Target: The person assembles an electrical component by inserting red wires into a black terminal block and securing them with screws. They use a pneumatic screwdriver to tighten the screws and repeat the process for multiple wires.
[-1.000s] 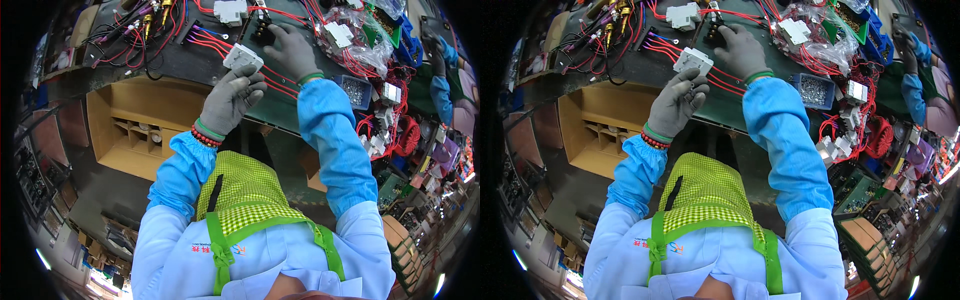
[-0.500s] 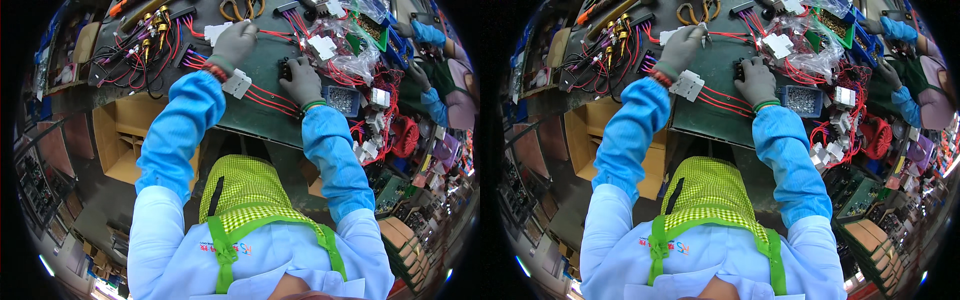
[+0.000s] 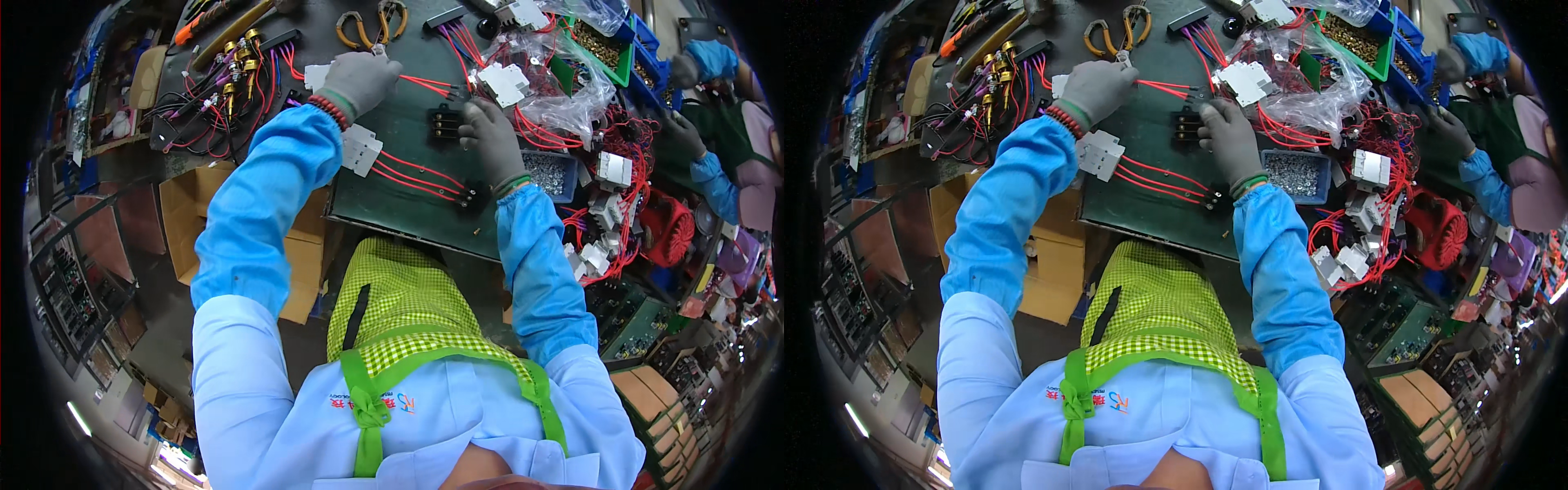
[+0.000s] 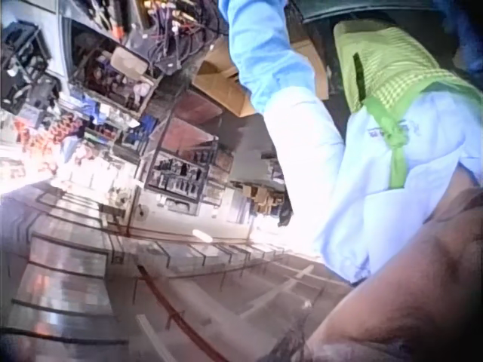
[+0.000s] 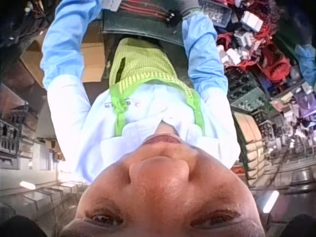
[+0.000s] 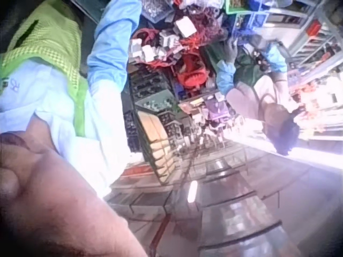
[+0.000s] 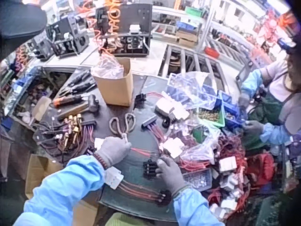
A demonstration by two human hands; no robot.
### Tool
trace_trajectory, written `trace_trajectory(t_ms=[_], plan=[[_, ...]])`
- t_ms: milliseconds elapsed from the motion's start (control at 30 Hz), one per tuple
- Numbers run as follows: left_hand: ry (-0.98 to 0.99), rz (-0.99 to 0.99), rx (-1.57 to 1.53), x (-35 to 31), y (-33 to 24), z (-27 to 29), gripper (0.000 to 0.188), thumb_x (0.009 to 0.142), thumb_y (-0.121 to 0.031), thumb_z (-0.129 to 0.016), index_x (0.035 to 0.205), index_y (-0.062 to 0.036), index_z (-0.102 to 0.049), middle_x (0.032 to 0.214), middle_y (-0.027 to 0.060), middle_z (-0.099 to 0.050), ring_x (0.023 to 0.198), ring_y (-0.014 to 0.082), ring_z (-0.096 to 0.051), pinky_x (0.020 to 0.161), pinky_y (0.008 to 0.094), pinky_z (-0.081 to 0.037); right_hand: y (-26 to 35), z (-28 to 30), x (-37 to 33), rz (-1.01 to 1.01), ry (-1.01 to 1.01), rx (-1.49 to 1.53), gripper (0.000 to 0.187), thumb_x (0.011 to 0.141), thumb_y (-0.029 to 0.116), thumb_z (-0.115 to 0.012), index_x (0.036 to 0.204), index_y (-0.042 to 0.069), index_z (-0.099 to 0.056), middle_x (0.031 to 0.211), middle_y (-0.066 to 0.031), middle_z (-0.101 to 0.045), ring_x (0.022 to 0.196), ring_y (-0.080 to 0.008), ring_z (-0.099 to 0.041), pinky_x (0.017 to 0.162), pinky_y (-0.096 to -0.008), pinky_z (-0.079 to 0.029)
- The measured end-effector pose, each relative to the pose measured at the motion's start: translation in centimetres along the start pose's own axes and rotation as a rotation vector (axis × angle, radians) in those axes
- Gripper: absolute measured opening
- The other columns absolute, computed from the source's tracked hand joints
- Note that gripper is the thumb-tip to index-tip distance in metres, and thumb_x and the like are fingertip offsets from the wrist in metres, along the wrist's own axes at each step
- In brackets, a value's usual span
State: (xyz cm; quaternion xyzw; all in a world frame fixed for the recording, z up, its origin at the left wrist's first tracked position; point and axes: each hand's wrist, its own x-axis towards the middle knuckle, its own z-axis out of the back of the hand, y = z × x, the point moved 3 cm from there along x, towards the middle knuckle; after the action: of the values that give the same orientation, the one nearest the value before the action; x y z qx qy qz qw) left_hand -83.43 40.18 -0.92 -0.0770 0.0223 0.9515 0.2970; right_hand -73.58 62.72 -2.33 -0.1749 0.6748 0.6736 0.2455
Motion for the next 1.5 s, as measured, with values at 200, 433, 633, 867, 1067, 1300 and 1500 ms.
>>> trace_trajectory(t_ms=[200, 433, 633, 867, 1067, 1300, 1500], plan=[[-0.125, -0.185, 0.041, -3.1, 0.0, 1.1, 0.014, 0.086, -0.025, -0.061, 0.096, -0.0148, -0.066, 0.082, 0.0042, -0.067, 0.078, 0.0252, -0.067, 0.064, 0.0392, -0.054, 1.8, -2.6, -1.4, -0.227, 0.185, 0.337, 0.033, 0.097, 0.028, -0.060, 0.117, 0.002, -0.058, 0.096, -0.0055, -0.062, 0.075, -0.0112, -0.060, 0.064, -0.0249, -0.053], [-0.210, 0.394, -0.472, -5.9, 9.4, 1.2, 0.041, 0.089, -0.034, -0.067, 0.122, -0.0093, -0.064, 0.110, 0.0146, -0.070, 0.102, 0.0288, -0.068, 0.086, 0.0359, -0.054, 1.5, -2.4, -2.2, -0.024, 0.223, 0.024, 0.024, 0.097, 0.020, -0.060, 0.113, 0.002, -0.061, 0.088, -0.0039, -0.062, 0.073, -0.0093, -0.060, 0.063, -0.0236, -0.052], [0.117, 0.029, -0.185, -5.4, 7.7, 1.1, 0.067, 0.075, -0.049, -0.076, 0.126, -0.0082, -0.061, 0.103, 0.0168, -0.069, 0.095, 0.0337, -0.067, 0.083, 0.0433, -0.053, 2.4, -3.2, -3.0, 0.107, 0.132, -0.039, 0.022, 0.095, 0.016, -0.061, 0.113, 0.002, -0.063, 0.082, -0.0024, -0.061, 0.069, -0.0074, -0.057, 0.061, -0.0223, -0.048], [0.396, 0.007, -0.070, -3.6, 6.1, 3.1, 0.055, 0.073, -0.048, -0.078, 0.107, -0.0077, -0.062, 0.096, 0.0120, -0.069, 0.094, 0.0339, -0.067, 0.080, 0.0456, -0.053, 4.3, -4.3, -3.9, 0.283, 0.145, -0.050, 0.019, 0.095, 0.009, -0.060, 0.112, 0.001, -0.063, 0.080, -0.0004, -0.059, 0.068, -0.0057, -0.053, 0.060, -0.0217, -0.045], [0.114, 0.038, -0.053, -6.8, 6.6, 2.1, 0.048, 0.075, -0.049, -0.074, 0.100, -0.0088, -0.062, 0.093, 0.0108, -0.068, 0.086, 0.0310, -0.068, 0.071, 0.0437, -0.054, 4.6, -6.0, -4.5, 0.385, 0.207, 0.062, 0.019, 0.094, 0.006, -0.060, 0.111, 0.001, -0.064, 0.084, 0.0008, -0.060, 0.068, -0.0057, -0.052, 0.061, -0.0220, -0.044], [-0.002, 0.052, -0.198, -4.1, 9.6, 7.0, 0.044, 0.078, -0.049, -0.073, 0.108, -0.0172, -0.068, 0.095, 0.0112, -0.071, 0.092, 0.0329, -0.068, 0.078, 0.0444, -0.053, 12.8, -13.4, -2.9, 0.727, 0.271, -0.213, 0.016, 0.090, 0.011, -0.065, 0.105, 0.006, -0.068, 0.089, -0.0068, -0.067, 0.076, -0.0126, -0.063, 0.071, -0.0277, -0.052], [0.065, -0.145, -0.579, -4.0, 9.1, 8.8, 0.038, 0.078, -0.037, -0.075, 0.104, -0.0095, -0.068, 0.089, 0.0119, -0.068, 0.085, 0.0314, -0.065, 0.075, 0.0400, -0.051, 15.1, -14.0, -3.0, 0.919, 0.380, -0.342, 0.017, 0.090, 0.015, -0.066, 0.105, 0.007, -0.069, 0.092, -0.0070, -0.070, 0.085, -0.0167, -0.067, 0.079, -0.0303, -0.054]])
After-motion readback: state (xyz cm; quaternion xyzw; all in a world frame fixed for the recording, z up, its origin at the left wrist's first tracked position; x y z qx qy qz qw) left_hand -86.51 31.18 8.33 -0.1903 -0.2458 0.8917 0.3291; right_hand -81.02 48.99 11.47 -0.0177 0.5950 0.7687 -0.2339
